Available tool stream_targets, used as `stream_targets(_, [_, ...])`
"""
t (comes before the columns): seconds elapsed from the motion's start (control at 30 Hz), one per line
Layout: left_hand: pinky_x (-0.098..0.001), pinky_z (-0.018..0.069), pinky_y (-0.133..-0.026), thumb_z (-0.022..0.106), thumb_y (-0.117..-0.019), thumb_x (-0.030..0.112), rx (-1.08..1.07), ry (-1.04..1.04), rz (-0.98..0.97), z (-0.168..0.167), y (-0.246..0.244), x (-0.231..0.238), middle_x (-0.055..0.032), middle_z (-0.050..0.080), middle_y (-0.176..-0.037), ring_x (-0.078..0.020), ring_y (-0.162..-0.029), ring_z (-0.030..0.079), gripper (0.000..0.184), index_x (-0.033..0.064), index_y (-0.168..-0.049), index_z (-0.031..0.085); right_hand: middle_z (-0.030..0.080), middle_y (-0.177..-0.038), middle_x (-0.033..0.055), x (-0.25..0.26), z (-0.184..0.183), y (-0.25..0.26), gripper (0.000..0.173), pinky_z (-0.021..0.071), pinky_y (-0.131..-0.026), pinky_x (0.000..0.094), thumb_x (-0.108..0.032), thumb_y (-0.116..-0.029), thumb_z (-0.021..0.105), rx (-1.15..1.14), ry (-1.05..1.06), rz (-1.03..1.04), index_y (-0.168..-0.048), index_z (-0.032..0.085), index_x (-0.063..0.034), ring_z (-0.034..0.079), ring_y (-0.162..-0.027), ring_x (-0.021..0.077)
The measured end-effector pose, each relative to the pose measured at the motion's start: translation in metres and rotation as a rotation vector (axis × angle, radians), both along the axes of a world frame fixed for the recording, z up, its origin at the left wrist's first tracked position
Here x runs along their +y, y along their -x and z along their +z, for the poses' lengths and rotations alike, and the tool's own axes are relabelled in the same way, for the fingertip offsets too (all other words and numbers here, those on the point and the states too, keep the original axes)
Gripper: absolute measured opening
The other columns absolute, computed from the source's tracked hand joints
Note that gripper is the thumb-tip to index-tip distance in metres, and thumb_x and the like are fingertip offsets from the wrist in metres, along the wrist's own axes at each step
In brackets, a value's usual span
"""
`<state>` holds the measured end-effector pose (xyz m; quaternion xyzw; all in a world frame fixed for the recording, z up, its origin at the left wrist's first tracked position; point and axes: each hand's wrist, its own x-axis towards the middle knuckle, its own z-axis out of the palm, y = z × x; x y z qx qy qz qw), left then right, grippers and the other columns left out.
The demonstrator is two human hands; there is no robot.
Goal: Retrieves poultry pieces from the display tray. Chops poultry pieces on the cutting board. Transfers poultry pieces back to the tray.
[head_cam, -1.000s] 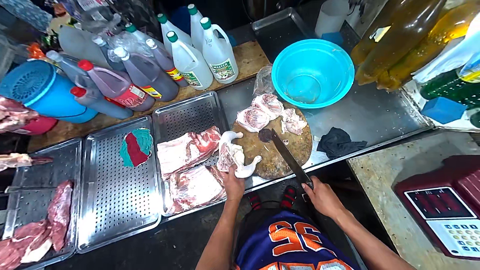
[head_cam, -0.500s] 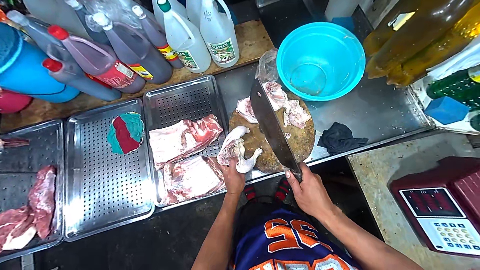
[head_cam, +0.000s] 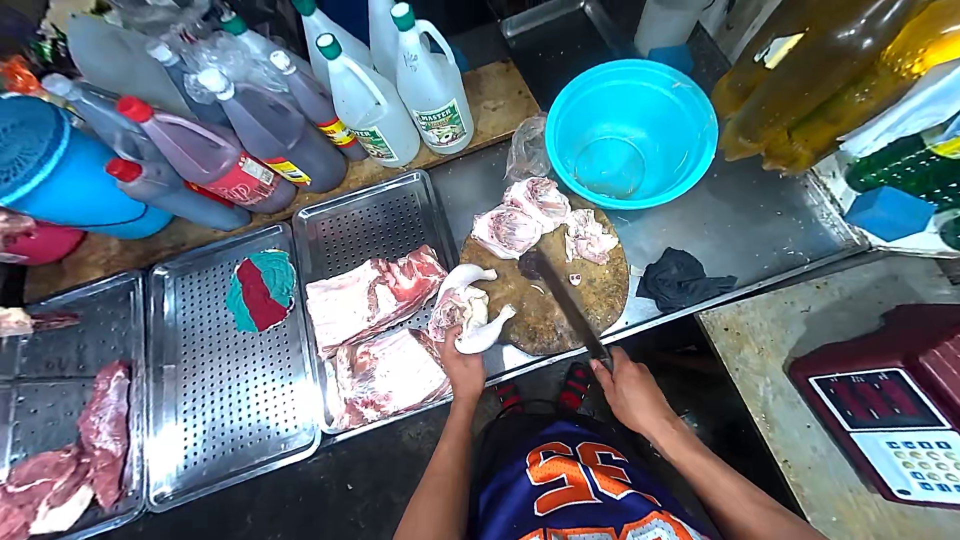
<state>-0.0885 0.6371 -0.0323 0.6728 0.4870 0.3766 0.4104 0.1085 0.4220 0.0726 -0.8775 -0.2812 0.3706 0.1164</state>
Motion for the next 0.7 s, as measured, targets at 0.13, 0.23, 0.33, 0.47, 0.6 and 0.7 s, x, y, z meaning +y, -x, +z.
stream_targets(0.13, [-0.0384,0.0605,-0.090,0.079,-0.0760,-0.005,-0.292,0.129,0.118,0.027,-0.026,-0.010,-0.0181,0.067,-0.109,-0.0207,-0.100,0.069,0.051,-0.0089,-0.121,0.055,0.069,-0.083,0.0134,-0.025,-0.013,-0.011,0.048,0.0588,-0.072,0.0534,-0.049,-0.1074,0.043,-0.108,-0.054,-0.101,-0.124,0.057,-0.0060,0.072,-0.079,0.0328])
stream_targets(0.23, [-0.0398,0.0605,-0.093,0.082,-0.0859,0.013,-0.068,0.317,-0.049,0.056,-0.048,-0.050,-0.0206,0.065,-0.124,-0.0222,-0.105,0.069,0.072,-0.0043,-0.145,0.045,0.070,-0.088,0.0154,-0.035,-0.037,-0.017,0.050,0.0590,-0.075,0.0555,-0.050,-0.1075,0.042,-0.076,-0.021,-0.129,-0.128,0.055,-0.0068,0.073,-0.084,0.0354])
stream_targets(0.33, [-0.0404,0.0661,-0.077,0.077,-0.0932,0.023,0.086,0.490,-0.269,0.071,-0.048,-0.077,-0.0155,0.069,-0.119,-0.0223,-0.088,0.074,0.081,0.0085,-0.159,0.032,0.070,-0.089,0.0154,-0.036,-0.042,-0.021,0.050,0.0590,-0.076,0.0553,-0.051,-0.1070,0.043,-0.045,-0.042,-0.136,-0.127,0.055,-0.0076,0.072,-0.085,0.0349])
stream_targets(0.47, [-0.0412,0.0616,-0.060,0.063,-0.1017,0.026,0.277,0.264,-0.169,0.090,-0.032,-0.039,-0.0093,0.071,-0.079,-0.0192,-0.062,0.069,0.040,-0.0009,-0.131,0.057,0.070,-0.091,0.0158,-0.037,-0.040,-0.021,0.049,0.0582,-0.078,0.0562,-0.051,-0.1071,0.043,-0.008,-0.058,-0.165,-0.127,0.055,-0.0074,0.072,-0.088,0.0359])
stream_targets(0.6, [-0.0548,0.0561,-0.074,0.066,-0.0970,0.043,0.587,0.180,-0.031,0.108,-0.030,0.006,-0.0154,0.067,-0.085,-0.0303,-0.077,0.067,0.050,-0.0008,-0.122,0.060,0.069,-0.089,0.0151,-0.040,-0.046,-0.018,0.048,0.0585,-0.077,0.0550,-0.050,-0.1072,0.044,-0.011,-0.087,-0.179,-0.126,0.055,-0.0075,0.072,-0.086,0.0345])
stream_targets(0.7, [-0.0620,0.0532,-0.094,0.070,-0.0935,0.047,0.608,0.165,0.050,0.105,-0.028,0.048,-0.0256,0.068,-0.117,-0.0402,-0.109,0.067,0.068,0.0001,-0.140,0.053,0.069,-0.089,0.0149,-0.041,-0.047,-0.020,0.049,0.0585,-0.077,0.0548,-0.051,-0.1072,0.043,-0.013,-0.083,-0.174,-0.126,0.055,-0.0075,0.072,-0.086,0.0345])
